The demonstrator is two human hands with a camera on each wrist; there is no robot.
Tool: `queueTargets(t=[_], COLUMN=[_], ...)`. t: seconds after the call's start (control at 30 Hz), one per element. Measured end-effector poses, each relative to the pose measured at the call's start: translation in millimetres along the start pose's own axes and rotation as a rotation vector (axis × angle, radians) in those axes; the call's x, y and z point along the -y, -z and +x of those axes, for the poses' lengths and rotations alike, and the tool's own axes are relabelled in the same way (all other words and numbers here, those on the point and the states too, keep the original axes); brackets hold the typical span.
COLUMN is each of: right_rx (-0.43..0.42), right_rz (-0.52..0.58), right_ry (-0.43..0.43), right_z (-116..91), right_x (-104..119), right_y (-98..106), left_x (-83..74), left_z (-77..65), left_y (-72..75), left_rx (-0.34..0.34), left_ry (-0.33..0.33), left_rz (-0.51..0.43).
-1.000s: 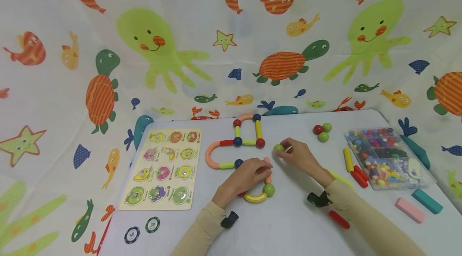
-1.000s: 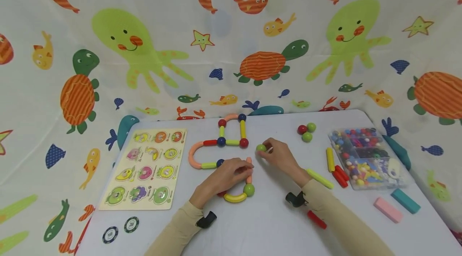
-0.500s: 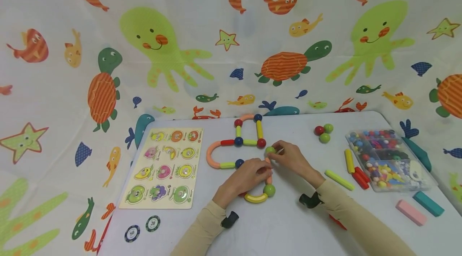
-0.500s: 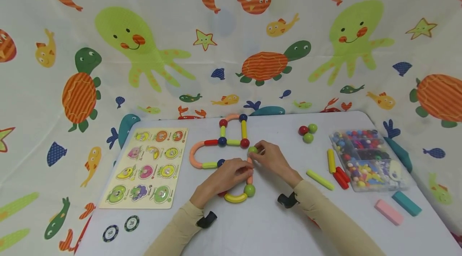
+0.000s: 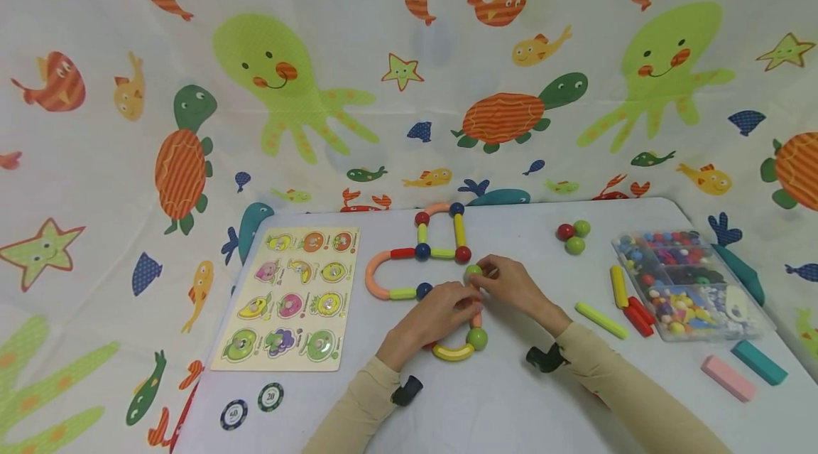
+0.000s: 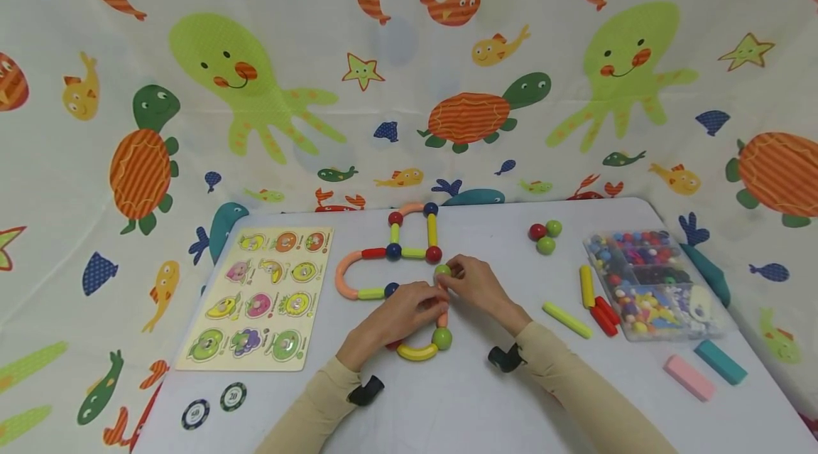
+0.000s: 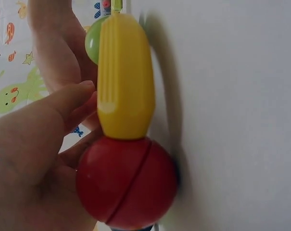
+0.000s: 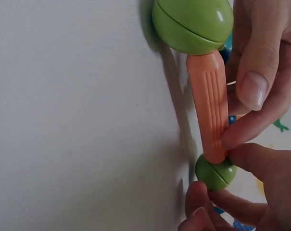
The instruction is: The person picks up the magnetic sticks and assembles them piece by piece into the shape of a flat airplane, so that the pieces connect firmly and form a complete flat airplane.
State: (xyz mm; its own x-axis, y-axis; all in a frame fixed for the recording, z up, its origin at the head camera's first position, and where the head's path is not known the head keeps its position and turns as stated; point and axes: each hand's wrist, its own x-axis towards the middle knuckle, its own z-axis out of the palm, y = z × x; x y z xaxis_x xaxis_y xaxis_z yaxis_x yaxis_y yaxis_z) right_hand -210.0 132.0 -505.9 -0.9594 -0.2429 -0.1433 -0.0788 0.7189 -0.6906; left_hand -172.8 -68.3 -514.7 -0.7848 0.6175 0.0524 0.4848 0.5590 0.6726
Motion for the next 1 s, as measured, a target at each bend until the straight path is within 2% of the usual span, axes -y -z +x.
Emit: queueTargets(t=[0.13,0.27,0.43,0.53,0.67,0.83,0.9,1.0], right_rx=[0.007,-0.006,-0.063,-0.11,-0.181,-0.28,-0.296,-0.266], right_rz=[-0.015,-0.017,-0.01,-0.028,-0.054,-0.103,-0.121,-0.138], right_ry=[0.02,0.01,-0.021,-0.013,0.011,0.03,0.039,0.055], right_z=[-0.7,-5.7,-18.6,-30.5,-55.8,-94.5,-109.1,-128.6], right_x=[-3.4,-6.2,-20.0,-35.4,-59.6,-83.4,-90.1,-97.7], right_y=[-0.3,6.0,25.3,41.5,66.0,85.7,89.3,90.8], left_x=[-1.1,1.4,14.2,23.3,31.9,36.9,37.3,37.5], left_z=[-3.7,-11.6,-23.8,-30.1,-33.6,-32.7,-32.2,-32.1], left_y=[4.9,16.9,34.5,42.1,46.8,45.8,44.8,42.5], left_rx=[-0.026,-0.108,-0.219,-0.26,-0.266,-0.229,-0.213,-0.197], left_ry=[0.022,0.067,0.141,0.199,0.229,0.209,0.199,0.191], left_rz=[0.016,0.015,0.009,0.004,-0.015,-0.02,-0.023,-0.023])
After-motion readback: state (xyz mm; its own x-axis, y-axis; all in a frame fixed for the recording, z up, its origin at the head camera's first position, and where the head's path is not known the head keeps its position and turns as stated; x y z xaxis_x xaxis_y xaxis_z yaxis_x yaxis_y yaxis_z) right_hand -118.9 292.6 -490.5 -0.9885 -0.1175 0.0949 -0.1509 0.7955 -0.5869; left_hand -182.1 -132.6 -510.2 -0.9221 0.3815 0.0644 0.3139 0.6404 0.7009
